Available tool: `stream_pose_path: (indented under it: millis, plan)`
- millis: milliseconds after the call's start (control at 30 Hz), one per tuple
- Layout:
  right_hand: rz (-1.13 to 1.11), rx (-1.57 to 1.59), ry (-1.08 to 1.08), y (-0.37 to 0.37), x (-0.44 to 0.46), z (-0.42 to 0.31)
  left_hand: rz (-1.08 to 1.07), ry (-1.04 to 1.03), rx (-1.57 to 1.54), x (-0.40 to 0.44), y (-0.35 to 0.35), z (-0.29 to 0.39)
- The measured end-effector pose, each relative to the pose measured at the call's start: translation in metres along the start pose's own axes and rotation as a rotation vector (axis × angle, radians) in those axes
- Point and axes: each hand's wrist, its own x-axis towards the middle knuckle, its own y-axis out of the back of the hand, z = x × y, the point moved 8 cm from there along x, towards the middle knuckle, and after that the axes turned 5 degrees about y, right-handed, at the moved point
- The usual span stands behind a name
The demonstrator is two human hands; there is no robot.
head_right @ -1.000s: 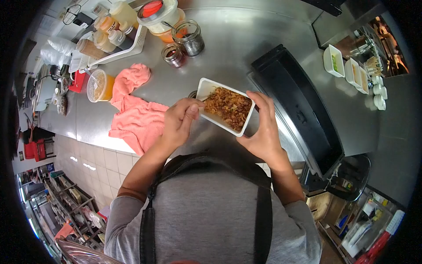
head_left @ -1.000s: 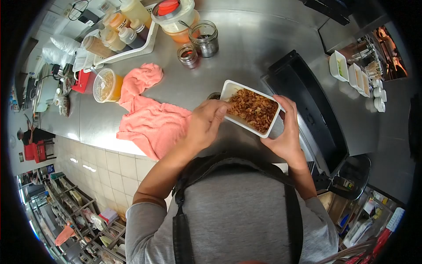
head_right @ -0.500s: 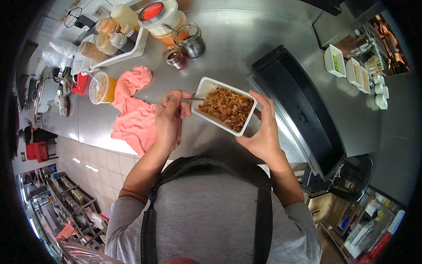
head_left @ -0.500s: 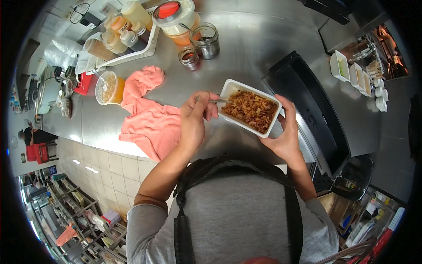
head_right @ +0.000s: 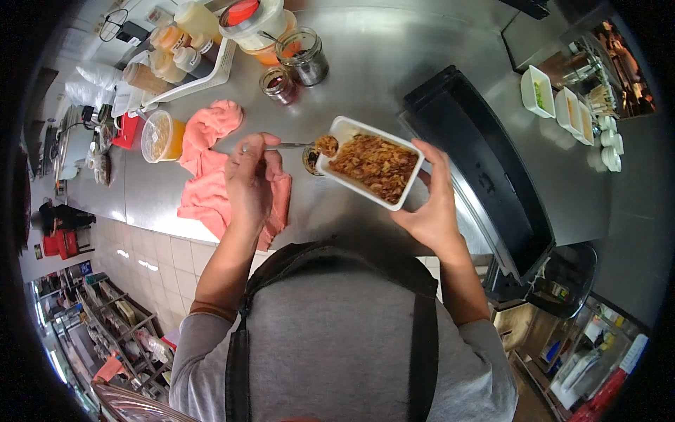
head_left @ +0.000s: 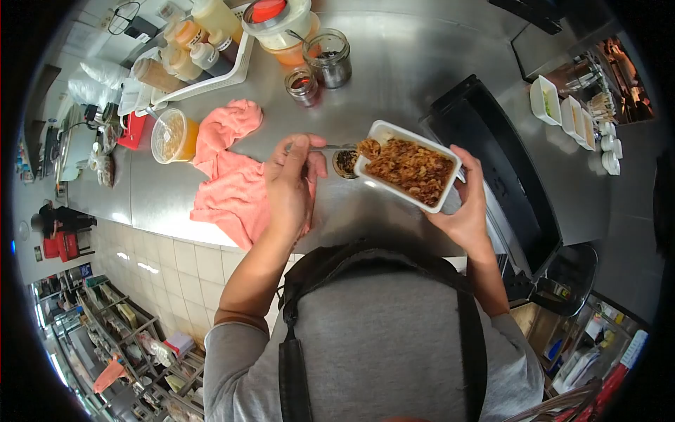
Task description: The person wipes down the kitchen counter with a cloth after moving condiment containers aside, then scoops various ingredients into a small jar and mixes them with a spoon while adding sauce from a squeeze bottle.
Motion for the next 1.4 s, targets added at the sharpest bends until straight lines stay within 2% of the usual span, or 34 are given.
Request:
stream_pose_path:
  millis: [33, 100, 133, 167, 233, 267, 400, 500, 600, 700, 767, 800, 867, 900, 967, 1000, 1067, 1400]
  plan:
    - [0.026, -0.006, 0.014, 0.007, 0.0, 0.002, 0.005, 0.004, 0.001, -0.002, 0.003, 0.001]
    - [0.063, -0.033, 0.014, 0.021, -0.001, 0.007, -0.032, -0.148, 0.253, -0.01, 0.006, 0.016]
    - [0.066, -0.048, 0.013, 0.025, -0.001, 0.01, -0.022, -0.116, 0.454, -0.013, 0.015, 0.007]
    - [0.07, -0.064, 0.014, 0.028, -0.001, 0.012, -0.018, -0.111, 0.456, -0.01, 0.025, -0.004]
    - [0.065, -0.046, -0.015, 0.029, -0.001, 0.016, -0.386, -0.733, 1.145, -0.027, -0.008, -0.014]
    - [0.061, -0.047, -0.002, 0.028, 0.0, 0.015, -0.442, -0.708, 1.201, -0.03, -0.008, -0.027]
    - [0.041, -0.069, -0.023, 0.02, 0.001, 0.007, -0.386, -0.694, 1.217, -0.036, -0.014, -0.014]
    - [0.021, -0.084, -0.015, 0.015, 0.003, 0.006, -0.272, -0.715, 1.081, -0.037, -0.023, 0.021]
    - [-0.039, -0.102, 0.033, 0.007, 0.006, -0.003, -0.388, -0.814, 0.94, -0.045, -0.045, 0.03]
    - [-0.08, -0.083, 0.098, -0.002, 0.007, -0.012, -0.505, -0.901, 1.088, -0.04, -0.071, 0.012]
    - [-0.099, -0.093, 0.129, -0.005, 0.009, -0.019, -0.458, -0.778, 1.06, -0.026, -0.065, -0.004]
    - [-0.114, -0.122, 0.138, -0.007, 0.009, -0.019, -0.461, -0.781, 1.058, -0.028, -0.068, -0.003]
    - [-0.119, -0.132, 0.115, -0.006, 0.007, -0.013, -0.362, -0.216, 0.787, -0.013, -0.051, -0.02]
    - [-0.119, -0.133, 0.113, -0.005, 0.008, -0.011, -0.363, -0.214, 0.786, -0.012, -0.05, -0.022]
    - [-0.099, -0.088, 0.09, -0.001, 0.008, -0.007, -0.278, -0.01, 0.378, -0.004, -0.034, -0.031]
    - [-0.098, -0.087, 0.089, -0.002, 0.009, -0.007, -0.278, -0.008, 0.379, -0.004, -0.035, -0.029]
    - [-0.077, -0.052, 0.056, -0.002, 0.01, -0.006, -0.178, 0.147, 0.259, -0.001, -0.03, -0.033]
    - [-0.091, 0.021, 0.023, -0.009, 0.012, 0.0, -0.111, 0.119, 0.089, 0.012, -0.025, -0.022]
